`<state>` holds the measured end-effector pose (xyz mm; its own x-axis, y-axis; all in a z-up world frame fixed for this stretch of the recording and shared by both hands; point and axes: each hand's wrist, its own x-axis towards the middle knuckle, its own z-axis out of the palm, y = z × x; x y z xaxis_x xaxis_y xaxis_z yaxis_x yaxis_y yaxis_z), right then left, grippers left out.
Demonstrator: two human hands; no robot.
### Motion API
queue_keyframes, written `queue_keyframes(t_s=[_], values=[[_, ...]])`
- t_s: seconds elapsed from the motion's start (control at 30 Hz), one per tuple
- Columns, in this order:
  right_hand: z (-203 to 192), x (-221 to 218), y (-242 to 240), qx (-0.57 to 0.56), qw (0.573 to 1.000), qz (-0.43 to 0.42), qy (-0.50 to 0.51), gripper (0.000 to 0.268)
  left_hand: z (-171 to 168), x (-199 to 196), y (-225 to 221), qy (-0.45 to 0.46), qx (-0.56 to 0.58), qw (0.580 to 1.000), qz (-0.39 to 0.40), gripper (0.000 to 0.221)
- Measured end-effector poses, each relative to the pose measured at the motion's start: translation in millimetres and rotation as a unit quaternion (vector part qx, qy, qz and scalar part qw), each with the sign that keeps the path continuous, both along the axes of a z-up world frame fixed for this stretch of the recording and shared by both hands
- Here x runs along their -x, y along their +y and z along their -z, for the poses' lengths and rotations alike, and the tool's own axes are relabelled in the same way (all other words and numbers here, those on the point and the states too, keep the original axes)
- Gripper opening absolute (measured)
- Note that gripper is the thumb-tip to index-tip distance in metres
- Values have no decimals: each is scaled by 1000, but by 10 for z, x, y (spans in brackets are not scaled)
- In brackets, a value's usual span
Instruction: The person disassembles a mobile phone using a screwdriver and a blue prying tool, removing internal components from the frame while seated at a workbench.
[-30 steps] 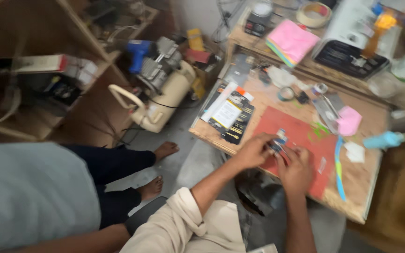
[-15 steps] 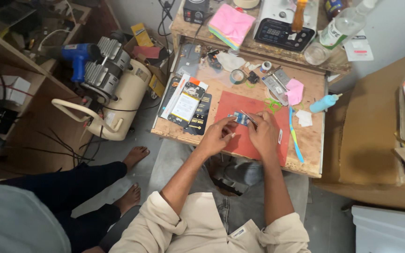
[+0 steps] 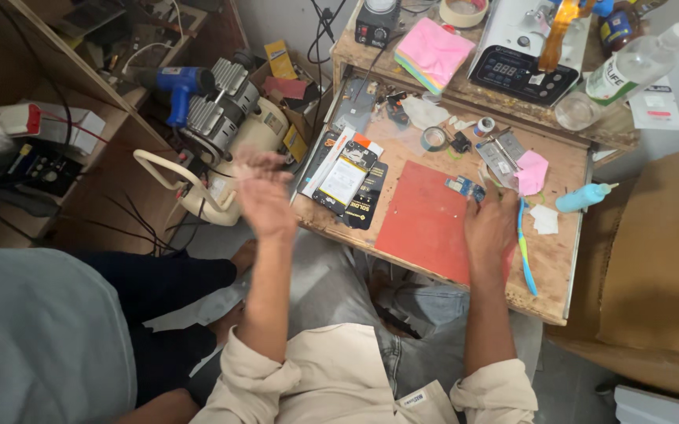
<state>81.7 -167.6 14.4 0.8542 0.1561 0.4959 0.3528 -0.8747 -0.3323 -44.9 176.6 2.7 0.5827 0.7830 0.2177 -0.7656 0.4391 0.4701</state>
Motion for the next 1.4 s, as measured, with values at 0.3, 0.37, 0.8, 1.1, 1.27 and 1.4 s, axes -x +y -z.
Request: queue_keyframes(t_s=[0.3,0.37,0.8,1.1,1.27,1.4], values=[[304,60,-149,49,998,-10,-32,45,-988,902,636,-172,-152,957,-175,103],[291,97,-200,30,999,-7,-11,47,-1250,1062,596,-244,36,956,-157,123],[-156,414,50,-132,988,-80,-24,39,-1073,1208,712,-148,-150,959,-191,83],[-1012,1152,1277,-294,819,-419,260,30,-1080,1104,-108,-62,-106,981,-151,83],[-1044,1344,1687,-332,744,-531,233,42,-1062,1067,-252,276,-323,887,-183,80],[-620,1187,1664,-562,616,-373,407,46,-1218,909,-390,386,-530,755,-13,82]])
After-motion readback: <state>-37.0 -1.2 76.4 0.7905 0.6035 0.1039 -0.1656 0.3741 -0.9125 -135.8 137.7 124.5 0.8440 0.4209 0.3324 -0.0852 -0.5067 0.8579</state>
